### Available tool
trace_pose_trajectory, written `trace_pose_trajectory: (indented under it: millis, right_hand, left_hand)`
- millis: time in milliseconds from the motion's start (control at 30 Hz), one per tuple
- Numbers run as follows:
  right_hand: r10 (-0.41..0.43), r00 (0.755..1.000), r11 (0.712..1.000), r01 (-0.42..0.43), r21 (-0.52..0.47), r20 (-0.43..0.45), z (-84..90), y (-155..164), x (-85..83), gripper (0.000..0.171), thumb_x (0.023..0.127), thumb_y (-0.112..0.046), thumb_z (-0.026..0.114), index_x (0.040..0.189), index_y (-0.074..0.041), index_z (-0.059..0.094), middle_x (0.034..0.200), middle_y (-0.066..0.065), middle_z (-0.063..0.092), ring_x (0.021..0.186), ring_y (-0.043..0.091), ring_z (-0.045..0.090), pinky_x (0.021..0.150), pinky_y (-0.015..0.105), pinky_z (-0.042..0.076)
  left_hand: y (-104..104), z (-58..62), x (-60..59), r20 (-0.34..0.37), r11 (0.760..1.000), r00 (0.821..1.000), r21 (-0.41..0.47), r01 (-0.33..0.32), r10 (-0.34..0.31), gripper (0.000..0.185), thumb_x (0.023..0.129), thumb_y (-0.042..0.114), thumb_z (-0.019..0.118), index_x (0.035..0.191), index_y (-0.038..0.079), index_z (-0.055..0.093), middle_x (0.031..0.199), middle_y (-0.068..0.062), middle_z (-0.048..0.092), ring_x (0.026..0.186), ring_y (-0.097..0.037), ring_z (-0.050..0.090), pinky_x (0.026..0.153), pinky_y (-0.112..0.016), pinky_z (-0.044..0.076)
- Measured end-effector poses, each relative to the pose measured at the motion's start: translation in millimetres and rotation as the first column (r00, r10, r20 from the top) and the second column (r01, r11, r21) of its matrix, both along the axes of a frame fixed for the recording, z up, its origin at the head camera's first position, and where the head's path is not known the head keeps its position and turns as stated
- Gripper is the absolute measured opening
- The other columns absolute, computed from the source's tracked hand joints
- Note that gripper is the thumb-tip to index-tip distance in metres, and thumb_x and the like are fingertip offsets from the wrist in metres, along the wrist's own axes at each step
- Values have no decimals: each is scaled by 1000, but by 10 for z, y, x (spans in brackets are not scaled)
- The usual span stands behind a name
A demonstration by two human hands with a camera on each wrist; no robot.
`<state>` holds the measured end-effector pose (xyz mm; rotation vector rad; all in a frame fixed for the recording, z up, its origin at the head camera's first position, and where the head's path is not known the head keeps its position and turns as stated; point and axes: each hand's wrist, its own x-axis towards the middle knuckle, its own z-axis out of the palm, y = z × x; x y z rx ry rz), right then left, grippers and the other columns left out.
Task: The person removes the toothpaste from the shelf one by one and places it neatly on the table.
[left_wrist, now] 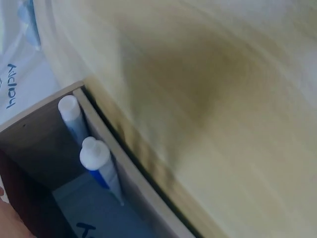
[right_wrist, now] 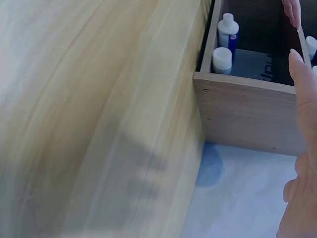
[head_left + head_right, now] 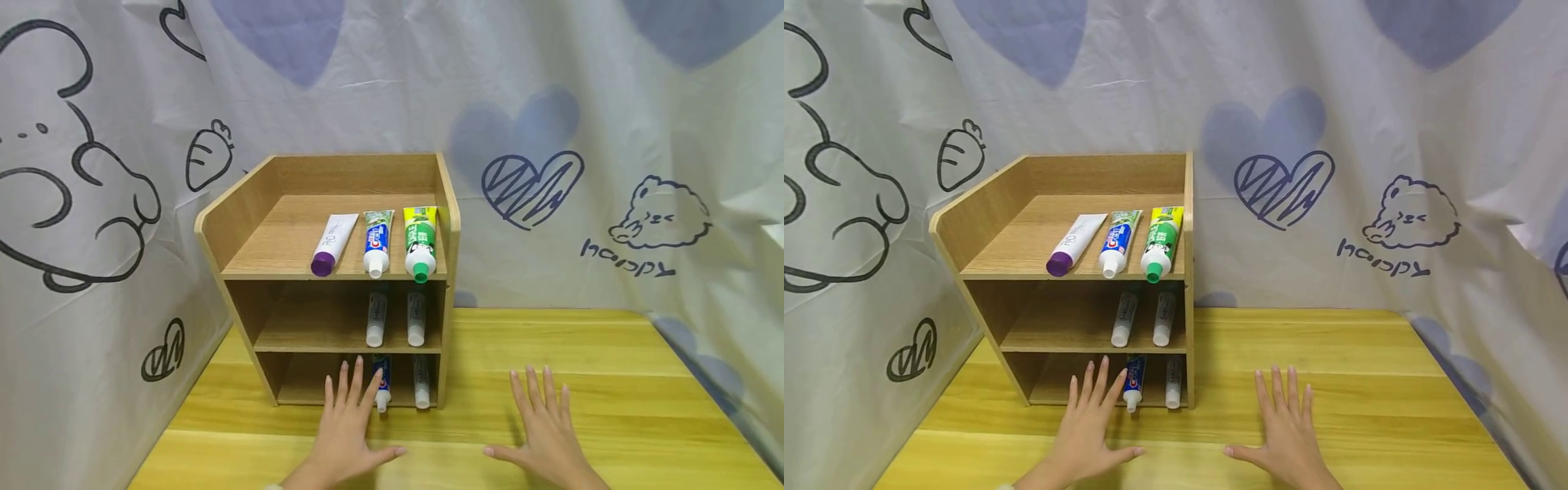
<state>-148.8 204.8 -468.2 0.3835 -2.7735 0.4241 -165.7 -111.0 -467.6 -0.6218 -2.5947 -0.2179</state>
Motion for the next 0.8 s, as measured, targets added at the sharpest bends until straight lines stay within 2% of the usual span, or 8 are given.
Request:
trace_pose_trajectory:
  millis: [100, 233, 333, 467, 567, 633, 733, 800]
  right_hand:
    - [26, 998, 1000, -27, -10, -65, 32, -21, -1, 121, 63, -67, 66, 150, -11, 3, 154, 16, -6, 139, 25, -26, 108, 43, -23]
    - [52, 991, 999, -54, -8, -124, 96, -57, -12, 121, 63, -69, 65, 150, -10, 5, 155, 13, -6, 139, 22, -25, 108, 32, -23]
    - [67, 990, 997, -71, -23, -121, 160, -85, -14, 120, 64, -70, 63, 150, -11, 4, 155, 12, -6, 139, 18, -26, 107, 28, -23]
    - [84, 991, 994, -90, -62, -100, 262, -131, -13, 120, 64, -69, 64, 150, -11, 3, 155, 16, 2, 140, 19, -23, 106, 26, -22]
    - [89, 994, 988, -95, -118, -61, 356, -184, -8, 120, 63, -64, 68, 150, -14, 2, 154, 18, 8, 141, 21, -20, 111, 36, -18]
    - [87, 996, 985, -91, -150, -35, 426, -222, -4, 120, 63, -61, 71, 150, -15, 2, 154, 19, 10, 142, 25, -17, 113, 50, -6]
    - [92, 996, 975, -92, -203, -12, 541, -284, -8, 120, 63, -57, 73, 150, -16, 3, 154, 18, 12, 143, 32, -7, 104, 65, 17]
    - [103, 994, 966, -106, -235, -22, 610, -322, -21, 119, 63, -54, 75, 150, -16, 3, 154, 17, 13, 143, 36, 1, 98, 69, 24]
  left_hand:
    - [-56, 81, 4, 39, 998, 999, 52, 17, -19, 103, 73, 83, 33, 150, 19, 8, 156, -16, -3, 139, -27, -23, 108, -38, -25]
    - [-118, 177, -7, 48, 998, 999, 67, 4, -7, 104, 71, 87, 14, 149, 18, 13, 155, -17, 2, 141, -41, 2, 112, -46, -11]
    - [-161, 246, -17, 49, 998, 999, 66, -5, 2, 105, 70, 88, 13, 149, 19, 14, 155, -18, 5, 138, -47, 15, 110, -56, 5]
    - [-227, 339, -17, 62, 997, 998, 79, 5, -10, 107, 69, 89, 18, 149, 18, 15, 154, -20, 9, 138, -46, 15, 108, -61, 15]
    - [-277, 407, -20, 47, 998, 999, 68, 16, -19, 106, 69, 88, 22, 149, 17, 17, 153, -21, 13, 138, -44, 19, 106, -62, 20]
    - [-308, 456, -24, 29, 998, 999, 65, 26, -28, 106, 70, 87, 26, 148, 16, 18, 152, -21, 17, 137, -43, 22, 105, -62, 24]
    - [-355, 533, -35, 1, 996, 999, 71, 45, -46, 106, 71, 86, 29, 148, 14, 21, 151, -22, 22, 136, -43, 26, 104, -62, 26]
    - [-388, 589, -43, -12, 993, 997, 94, 71, -70, 105, 71, 85, 31, 147, 13, 23, 150, -22, 24, 135, -43, 28, 103, -62, 27]
